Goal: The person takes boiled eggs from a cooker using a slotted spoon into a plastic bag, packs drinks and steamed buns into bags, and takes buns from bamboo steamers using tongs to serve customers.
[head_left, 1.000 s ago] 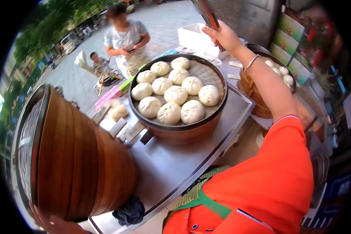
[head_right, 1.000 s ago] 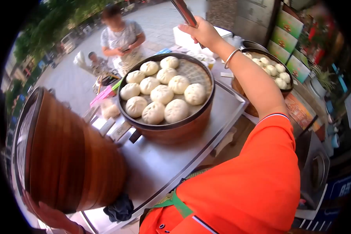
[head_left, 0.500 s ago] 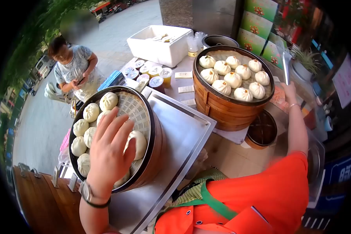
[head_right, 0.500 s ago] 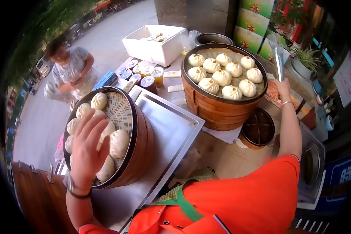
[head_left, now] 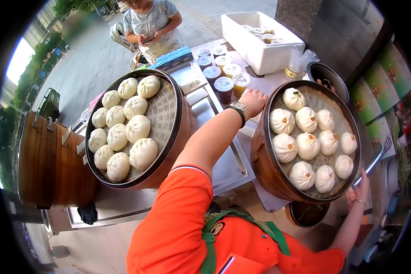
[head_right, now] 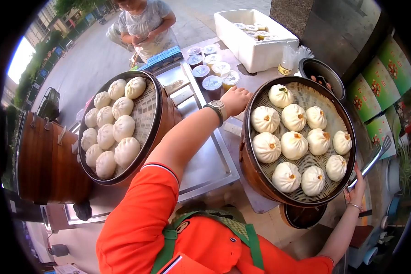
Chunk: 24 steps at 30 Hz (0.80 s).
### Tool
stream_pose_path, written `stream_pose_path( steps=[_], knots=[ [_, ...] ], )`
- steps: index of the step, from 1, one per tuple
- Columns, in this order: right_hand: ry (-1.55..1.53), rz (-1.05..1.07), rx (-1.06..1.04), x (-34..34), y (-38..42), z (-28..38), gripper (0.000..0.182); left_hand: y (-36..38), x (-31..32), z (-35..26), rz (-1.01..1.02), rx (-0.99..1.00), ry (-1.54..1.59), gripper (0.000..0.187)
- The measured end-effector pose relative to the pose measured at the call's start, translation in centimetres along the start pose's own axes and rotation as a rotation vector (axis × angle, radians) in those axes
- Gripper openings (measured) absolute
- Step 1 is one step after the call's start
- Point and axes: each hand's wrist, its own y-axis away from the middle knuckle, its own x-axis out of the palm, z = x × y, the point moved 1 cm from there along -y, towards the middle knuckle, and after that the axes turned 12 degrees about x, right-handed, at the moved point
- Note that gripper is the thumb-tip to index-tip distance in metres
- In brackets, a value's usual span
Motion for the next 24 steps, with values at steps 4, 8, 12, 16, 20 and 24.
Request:
stream_pose_path(
  steps=[4,8,12,16,20,24],
  knots=[
    [0.923,-0.669,-0.67,0.5,4.3,2.0,0.054,0.3,1.1,0.0,-0.265,0.071,0.081,0.017],
    [1.011,-0.268,-0.889,10.0,13.3,4.7,0.059,1.3,1.0,-0.7,-0.277,-0.026,0.146,0.036],
    [1.414,-0.125,-1.219,18.6,14.3,5.7,0.054,3.5,0.9,-2.6,-0.422,-0.137,0.269,0.048],
    [1.719,-0.021,-1.085,24.5,13.7,7.2,0.047,7.1,-0.7,-5.8,-0.389,-0.154,0.364,0.056],
    [1.794,0.056,-1.041,26.0,12.9,8.5,0.042,10.8,-2.7,-8.5,-0.376,-0.152,0.431,0.058],
    [1.613,0.267,-0.532,24.8,9.9,9.8,0.047,14.5,-4.4,-10.3,-0.332,-0.145,0.495,0.058]
  ],
)
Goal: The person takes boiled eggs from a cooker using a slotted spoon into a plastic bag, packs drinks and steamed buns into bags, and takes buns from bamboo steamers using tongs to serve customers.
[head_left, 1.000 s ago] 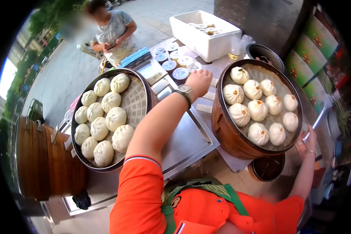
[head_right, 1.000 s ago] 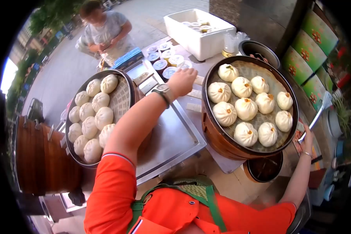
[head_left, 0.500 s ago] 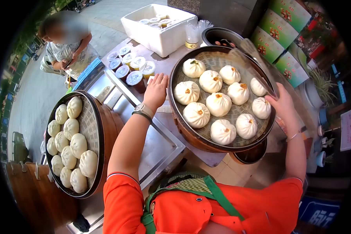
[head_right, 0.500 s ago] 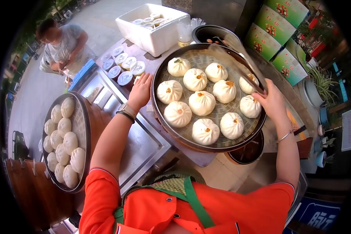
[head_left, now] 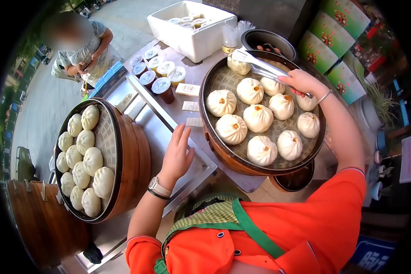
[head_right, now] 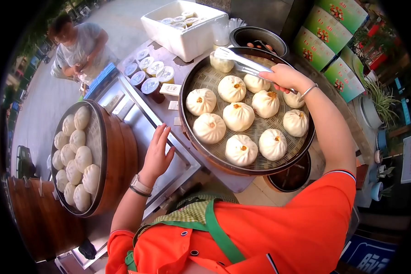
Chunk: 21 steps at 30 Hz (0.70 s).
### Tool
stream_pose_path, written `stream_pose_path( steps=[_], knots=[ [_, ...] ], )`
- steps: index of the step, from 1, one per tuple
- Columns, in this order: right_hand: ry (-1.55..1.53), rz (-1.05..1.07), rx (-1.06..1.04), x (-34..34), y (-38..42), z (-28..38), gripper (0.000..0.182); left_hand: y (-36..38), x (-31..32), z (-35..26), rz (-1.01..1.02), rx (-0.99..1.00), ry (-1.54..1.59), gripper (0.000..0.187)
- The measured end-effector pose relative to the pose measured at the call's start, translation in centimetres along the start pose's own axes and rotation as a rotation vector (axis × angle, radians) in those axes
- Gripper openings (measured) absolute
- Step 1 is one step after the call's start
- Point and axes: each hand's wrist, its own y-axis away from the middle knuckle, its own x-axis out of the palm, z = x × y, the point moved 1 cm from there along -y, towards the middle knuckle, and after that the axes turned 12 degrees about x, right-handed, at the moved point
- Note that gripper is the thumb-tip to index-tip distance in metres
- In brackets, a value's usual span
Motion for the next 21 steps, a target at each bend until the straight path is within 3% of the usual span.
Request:
stream_pose_path(
  steps=[2,6,8,14,15,17,18,21],
  knots=[
    [-0.441,0.24,0.166,1.1,-0.9,-2.6,0.05,1.6,-0.8,-0.8,0.047,-0.012,-0.011,0.058],
    [-0.762,0.331,0.083,1.4,1.0,-3.3,0.045,4.4,-2.3,-1.8,0.062,-0.035,-0.026,0.057],
    [-0.825,0.276,-0.009,1.3,2.6,-1.5,0.044,6.0,-2.9,-2.1,0.042,-0.032,-0.024,0.056],
    [-0.623,0.324,-0.42,2.2,8.0,15.9,0.041,11.3,-5.2,-4.0,-0.009,-0.045,0.127,0.052],
    [-0.43,0.266,-0.493,2.8,7.9,19.0,0.041,12.3,-5.5,-4.2,-0.016,-0.035,0.13,0.05],
    [-0.145,-0.212,-0.789,4.3,9.5,25.8,0.044,14.6,-6.1,-4.2,-0.03,-0.04,0.122,0.049],
    [-0.042,-0.394,-0.805,5.2,9.8,28.5,0.044,15.6,-6.3,-4.2,-0.037,-0.047,0.12,0.047],
    [0.157,-0.415,-0.758,5.4,11.1,34.6,0.041,18.5,-6.9,-4.1,-0.059,-0.081,0.142,0.045]
  ],
)
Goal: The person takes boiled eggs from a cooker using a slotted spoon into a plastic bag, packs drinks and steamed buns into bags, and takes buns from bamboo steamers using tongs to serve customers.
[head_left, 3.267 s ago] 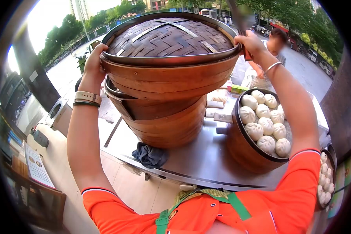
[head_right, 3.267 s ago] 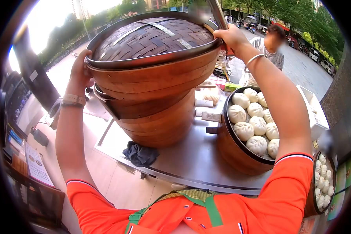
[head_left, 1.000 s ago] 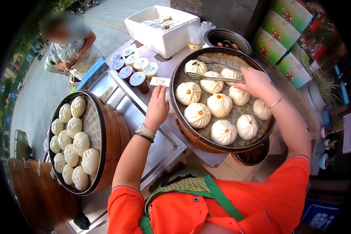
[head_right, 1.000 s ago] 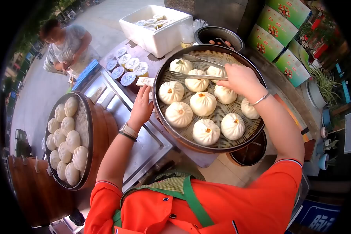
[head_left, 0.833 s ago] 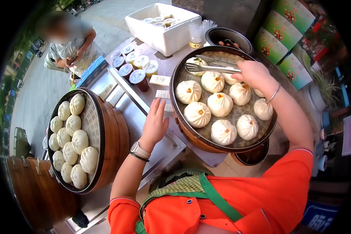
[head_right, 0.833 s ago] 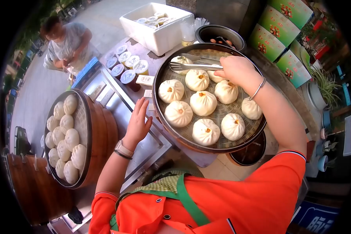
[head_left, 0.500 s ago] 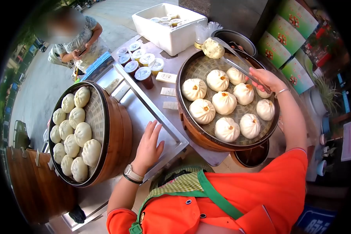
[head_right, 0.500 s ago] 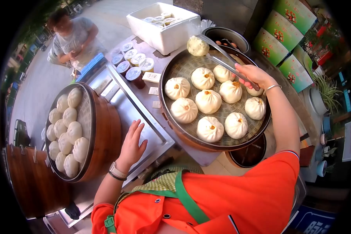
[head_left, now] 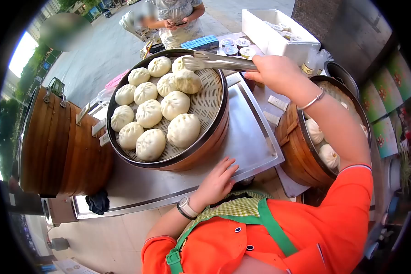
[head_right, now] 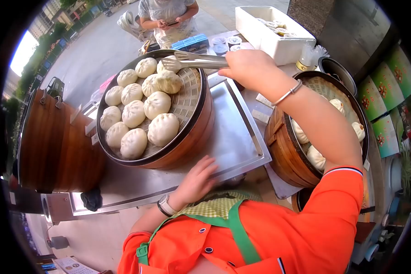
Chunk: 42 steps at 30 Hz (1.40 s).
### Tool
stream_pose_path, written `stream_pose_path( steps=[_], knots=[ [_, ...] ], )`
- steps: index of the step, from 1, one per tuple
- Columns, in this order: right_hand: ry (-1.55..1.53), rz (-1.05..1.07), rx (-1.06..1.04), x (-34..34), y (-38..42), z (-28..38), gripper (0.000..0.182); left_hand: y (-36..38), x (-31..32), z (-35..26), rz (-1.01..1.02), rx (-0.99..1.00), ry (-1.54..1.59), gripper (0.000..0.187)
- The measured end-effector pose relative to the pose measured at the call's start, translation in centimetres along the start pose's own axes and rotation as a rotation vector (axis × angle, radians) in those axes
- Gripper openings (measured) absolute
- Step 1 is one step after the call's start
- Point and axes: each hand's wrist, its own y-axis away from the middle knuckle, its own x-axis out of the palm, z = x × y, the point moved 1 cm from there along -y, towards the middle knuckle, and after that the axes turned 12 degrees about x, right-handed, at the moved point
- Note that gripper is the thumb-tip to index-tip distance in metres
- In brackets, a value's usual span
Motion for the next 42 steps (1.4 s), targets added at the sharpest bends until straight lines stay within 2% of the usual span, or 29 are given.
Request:
stream_pose_path(
  steps=[2,5,7,11,14,17,19,22,26,31,35,37,38,39,41,42],
  knots=[
    [0.066,0.052,-0.022,0.5,0.0,0.9,0.041,1.2,-0.4,0.2,-0.007,-0.03,0.033,0.045],
    [0.068,0.013,-0.023,0.6,0.5,1.2,0.04,1.7,-1.1,0.9,-0.009,-0.04,0.065,0.044],
    [0.094,0.091,0.015,0.5,0.9,0.3,0.046,1.9,-1.3,1.5,0.01,-0.052,0.059,0.044],
    [0.061,0.118,-0.033,1.4,1.7,0.7,0.045,1.2,-0.9,1.7,0.018,-0.046,0.059,0.045],
    [0.16,0.24,-0.036,0.9,1.0,1.5,0.044,1.0,0.2,1.2,-0.021,-0.056,0.053,0.045],
    [0.177,0.266,-0.081,-0.1,0.0,1.4,0.042,1.0,0.0,0.7,-0.049,-0.052,0.023,0.044],
    [0.208,0.182,-0.103,-0.3,-0.4,0.7,0.04,1.6,-0.4,0.7,-0.069,-0.056,0.025,0.045],
    [0.272,-0.103,-0.156,0.2,-2.2,-0.6,0.039,2.8,-0.7,1.0,-0.095,-0.115,0.026,0.044],
    [0.268,-0.011,-0.209,0.6,-2.0,1.5,0.04,2.8,-1.1,1.0,-0.061,-0.11,0.037,0.044],
    [0.219,-0.073,-0.069,-1.3,0.8,-0.5,0.043,2.3,-0.9,1.8,-0.012,-0.043,0.102,0.044],
    [0.173,-0.089,0.061,-3.2,4.9,-4.4,0.05,1.1,0.2,2.0,0.115,0.024,0.133,0.044],
    [0.13,-0.088,0.26,-5.8,8.4,-7.8,0.053,0.4,1.0,1.9,0.138,0.067,0.13,0.042],
    [0.097,-0.201,0.279,-5.7,10.1,-11.5,0.054,0.2,1.4,1.7,0.146,0.078,0.139,0.042],
    [0.067,-0.182,0.409,-6.4,12.3,-14.0,0.058,0.0,1.8,1.7,0.139,0.078,0.133,0.041],
    [0.189,-0.212,0.541,-5.7,17.0,-19.7,0.06,-0.5,2.6,1.2,0.139,0.066,0.132,0.04],
    [0.191,-0.105,0.61,-5.9,19.0,-21.2,0.06,-0.9,2.8,1.2,0.141,0.043,0.119,0.04]
  ],
)
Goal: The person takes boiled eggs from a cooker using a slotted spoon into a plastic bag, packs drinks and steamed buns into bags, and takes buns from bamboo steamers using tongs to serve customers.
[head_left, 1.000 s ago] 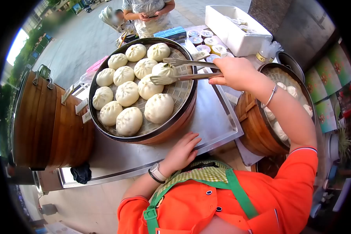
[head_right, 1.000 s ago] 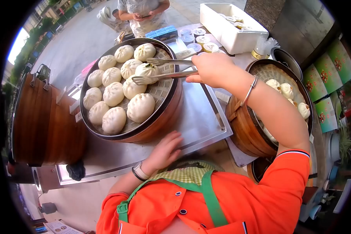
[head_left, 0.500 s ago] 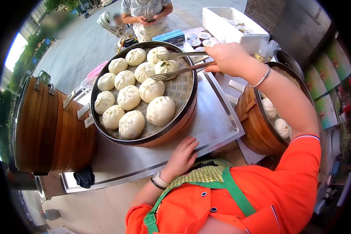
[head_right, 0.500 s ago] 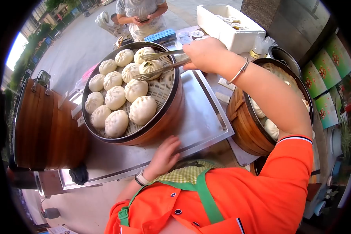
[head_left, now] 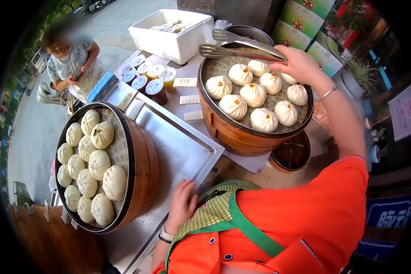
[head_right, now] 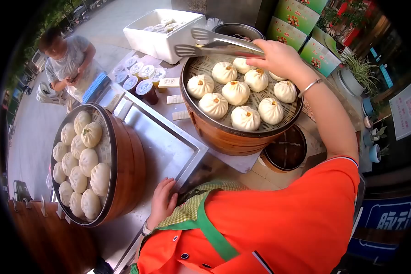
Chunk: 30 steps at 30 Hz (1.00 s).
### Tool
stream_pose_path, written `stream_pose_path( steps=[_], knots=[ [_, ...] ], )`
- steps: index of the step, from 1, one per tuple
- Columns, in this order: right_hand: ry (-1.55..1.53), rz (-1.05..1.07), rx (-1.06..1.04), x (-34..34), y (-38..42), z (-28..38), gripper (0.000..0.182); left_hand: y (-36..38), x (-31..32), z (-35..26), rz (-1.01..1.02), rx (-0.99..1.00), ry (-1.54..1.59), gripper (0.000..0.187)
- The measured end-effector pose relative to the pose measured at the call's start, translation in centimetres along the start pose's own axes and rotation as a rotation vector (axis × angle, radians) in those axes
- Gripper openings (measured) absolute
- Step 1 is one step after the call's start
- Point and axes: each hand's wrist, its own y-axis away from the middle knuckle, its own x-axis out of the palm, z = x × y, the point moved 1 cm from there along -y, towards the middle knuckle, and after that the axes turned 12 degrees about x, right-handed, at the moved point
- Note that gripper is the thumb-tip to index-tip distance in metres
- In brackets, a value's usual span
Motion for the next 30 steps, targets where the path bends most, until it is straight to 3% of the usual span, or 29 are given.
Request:
stream_pose_path(
  steps=[3,5,11,13,14,15,17,18,20,22,27,30],
  knots=[
    [0.131,0.077,0.084,1.9,1.4,-5.6,0.059,-1.8,1.0,-0.3,0.018,-0.038,-0.011,0.039],
    [0.194,0.167,0.004,3.0,1.1,-7.6,0.06,-3.7,1.6,-0.7,0.034,-0.019,-0.022,0.039],
    [0.272,0.17,-0.223,2.6,-2.5,-7.1,0.045,-9.4,3.5,-2.7,0.095,0.044,-0.065,0.037],
    [0.199,0.317,-0.102,2.5,-3.4,-7.4,0.043,-10.1,4.1,-3.1,0.1,0.049,-0.064,0.037],
    [0.012,0.408,-0.102,4.2,-4.7,-9.5,0.044,-10.2,4.4,-3.2,0.101,0.046,-0.052,0.038],
    [-0.158,0.625,0.016,4.8,-5.5,-10.2,0.044,-10.1,4.7,-3.3,0.098,0.043,-0.037,0.038],
    [-0.371,0.793,0.335,4.7,-5.2,-10.5,0.042,-9.7,4.9,-3.2,0.08,0.022,-0.048,0.038],
    [-0.364,0.796,0.318,4.6,-4.9,-10.3,0.042,-9.3,5.0,-3.2,0.072,0.008,-0.061,0.038],
    [-0.648,0.816,0.353,4.6,-4.7,-9.5,0.041,-8.9,4.9,-3.0,0.072,0.001,-0.067,0.038],
    [-0.801,0.854,0.2,4.7,-5.0,-7.3,0.039,-8.1,4.2,-2.9,0.046,0.007,-0.081,0.038],
    [-0.662,0.786,-0.277,2.7,-4.7,8.1,0.038,-5.4,2.9,-2.9,-0.052,-0.021,-0.098,0.036],
    [-0.479,0.452,-0.671,2.1,-3.5,18.3,0.04,-3.2,1.5,-3.0,-0.074,-0.023,-0.116,0.036]
  ],
)
